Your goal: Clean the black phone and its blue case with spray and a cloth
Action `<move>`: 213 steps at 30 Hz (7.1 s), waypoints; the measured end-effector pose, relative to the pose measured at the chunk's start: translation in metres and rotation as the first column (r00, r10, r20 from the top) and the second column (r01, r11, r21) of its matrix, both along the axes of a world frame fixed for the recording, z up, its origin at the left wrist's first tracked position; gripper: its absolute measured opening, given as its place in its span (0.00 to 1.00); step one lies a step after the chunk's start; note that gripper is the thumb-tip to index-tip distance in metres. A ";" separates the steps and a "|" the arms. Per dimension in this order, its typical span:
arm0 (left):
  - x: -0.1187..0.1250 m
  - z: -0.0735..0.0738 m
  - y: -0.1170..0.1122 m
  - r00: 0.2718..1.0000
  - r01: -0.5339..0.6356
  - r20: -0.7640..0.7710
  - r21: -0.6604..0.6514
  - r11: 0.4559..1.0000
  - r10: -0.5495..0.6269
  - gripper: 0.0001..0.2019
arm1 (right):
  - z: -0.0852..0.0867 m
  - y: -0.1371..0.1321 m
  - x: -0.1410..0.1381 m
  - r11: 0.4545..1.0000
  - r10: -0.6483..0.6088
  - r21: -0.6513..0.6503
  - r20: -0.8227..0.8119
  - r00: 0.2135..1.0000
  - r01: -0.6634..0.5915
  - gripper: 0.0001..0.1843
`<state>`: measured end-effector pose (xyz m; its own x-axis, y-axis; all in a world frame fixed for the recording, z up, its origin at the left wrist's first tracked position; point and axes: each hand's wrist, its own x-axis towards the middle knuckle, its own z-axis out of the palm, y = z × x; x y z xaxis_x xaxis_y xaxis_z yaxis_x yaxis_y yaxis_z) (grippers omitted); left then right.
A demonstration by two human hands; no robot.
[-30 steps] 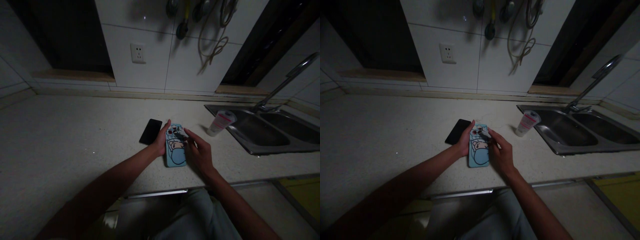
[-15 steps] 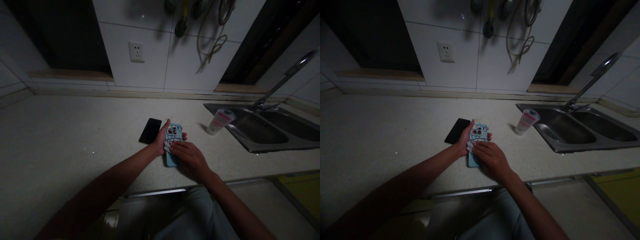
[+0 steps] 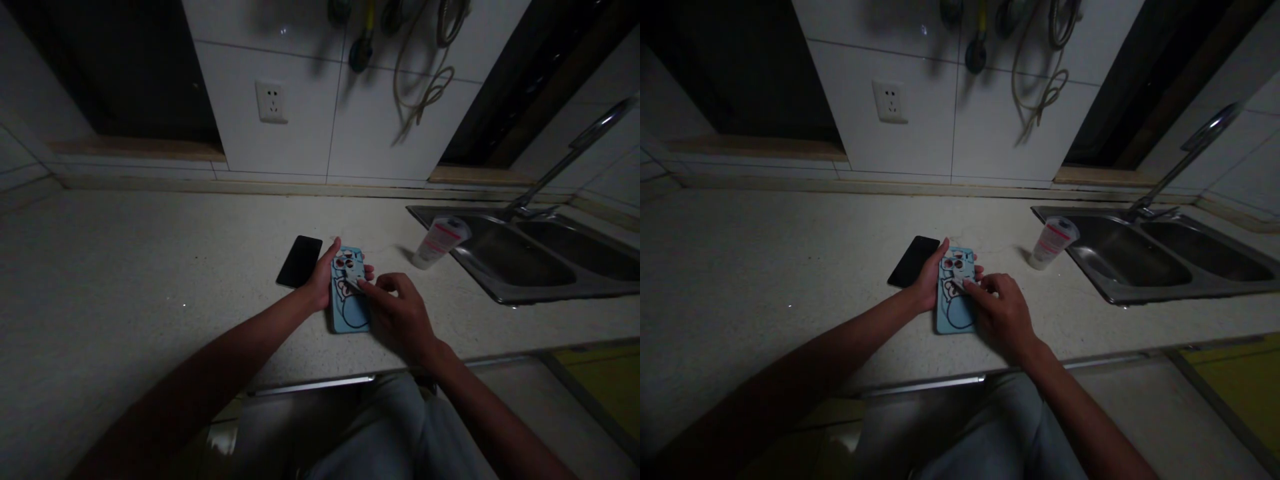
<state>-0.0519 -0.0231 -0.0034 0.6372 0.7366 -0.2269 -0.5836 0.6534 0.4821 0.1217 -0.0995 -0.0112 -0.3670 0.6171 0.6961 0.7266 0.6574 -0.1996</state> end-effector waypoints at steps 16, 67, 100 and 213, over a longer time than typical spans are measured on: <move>-0.003 -0.001 0.003 0.999 0.033 0.021 -0.033 0.999 -0.033 0.30 | -0.001 -0.036 -0.036 0.968 0.243 -0.073 0.063 0.968 -0.238 0.18; 0.002 -0.002 0.001 0.996 0.088 -0.028 0.015 0.996 -0.088 0.41 | 0.015 -0.013 0.025 0.958 0.194 -0.246 0.174 0.966 -0.148 0.15; 0.002 0.005 -0.005 0.995 -0.023 -0.098 0.060 0.998 0.028 0.30 | 0.002 0.002 0.027 0.857 -0.214 -0.504 -0.154 0.965 0.110 0.10; -0.023 0.005 0.016 0.993 -0.099 -0.066 0.016 0.995 0.100 0.32 | 0.001 0.107 -0.055 0.987 -0.098 -0.158 -0.384 0.918 0.039 0.10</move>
